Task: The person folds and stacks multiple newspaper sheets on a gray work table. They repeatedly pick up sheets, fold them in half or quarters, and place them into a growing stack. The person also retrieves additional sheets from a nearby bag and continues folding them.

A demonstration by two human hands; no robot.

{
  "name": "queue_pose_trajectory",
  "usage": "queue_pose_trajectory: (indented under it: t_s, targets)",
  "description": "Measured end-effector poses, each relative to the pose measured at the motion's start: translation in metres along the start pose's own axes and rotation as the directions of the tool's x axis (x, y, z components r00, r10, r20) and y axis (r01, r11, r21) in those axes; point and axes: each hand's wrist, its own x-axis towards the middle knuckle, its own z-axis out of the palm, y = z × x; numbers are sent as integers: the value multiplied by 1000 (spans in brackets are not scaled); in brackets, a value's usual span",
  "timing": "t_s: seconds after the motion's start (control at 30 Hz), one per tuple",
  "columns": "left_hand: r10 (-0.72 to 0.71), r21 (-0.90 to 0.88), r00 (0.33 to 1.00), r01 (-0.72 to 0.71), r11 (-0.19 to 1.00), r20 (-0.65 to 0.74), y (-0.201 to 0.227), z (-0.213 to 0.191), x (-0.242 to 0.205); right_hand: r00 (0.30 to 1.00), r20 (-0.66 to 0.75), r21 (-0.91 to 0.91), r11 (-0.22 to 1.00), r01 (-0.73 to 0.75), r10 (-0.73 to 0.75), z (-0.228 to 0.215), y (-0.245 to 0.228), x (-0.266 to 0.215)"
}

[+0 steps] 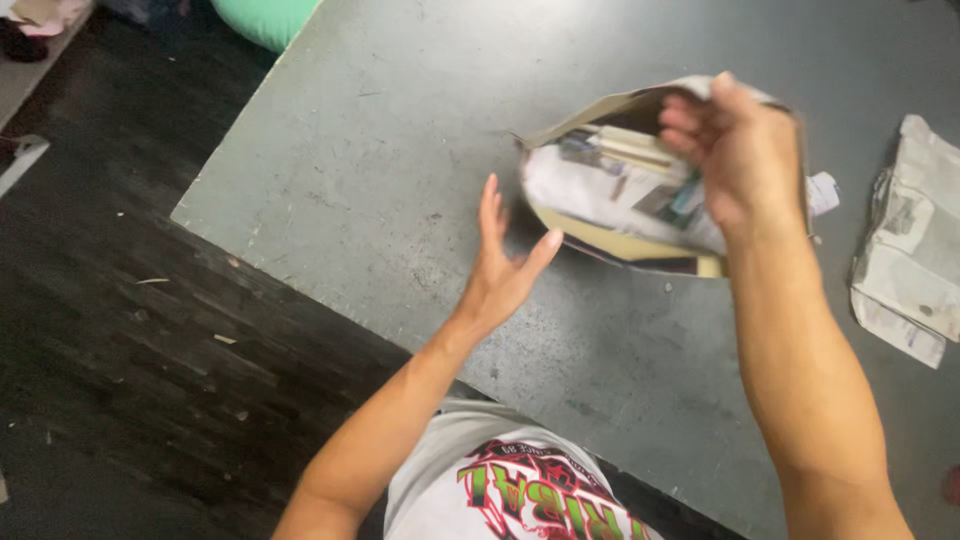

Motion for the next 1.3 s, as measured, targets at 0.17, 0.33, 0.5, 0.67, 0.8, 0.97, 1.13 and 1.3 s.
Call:
queue_pose_trajectory:
  t_s: [0.17,0.33,0.5,0.67,0.8,0.97,1.13,1.3]
  targets:
    - [21,-121,991,-37,992,-131,-2,24,4,985,142,-503,850,157,-98,14,22,-45]
    - [47,-92,995,-55,994,-90,-10,37,5,874,380,-849,262,459,-301,-5,36,-72]
    - [32,-15,995,-34,999,-91,-28,54,0,952,299,-905,298,304,-61,-25,39,-74]
    - [-222,3,969,224,975,-108,-58,58,-10,964,264,-868,447,218,42,-38,44,-59]
    - [-129,105,992,130,986,-19,-79,77,-54,981,185,-737,669,99,58,-65,55,-53]
    - [139,515,960,-249,820,243,-81,85,-90,979,32,-371,912,-173,199,-119,104,-58]
    - [274,765,894,-446,465,355,-65,80,-79,900,55,170,884,-436,433,-133,194,-97]
    - [149,887,913,-406,220,381,-63,60,-71,863,150,465,736,-493,483,-111,280,-144]
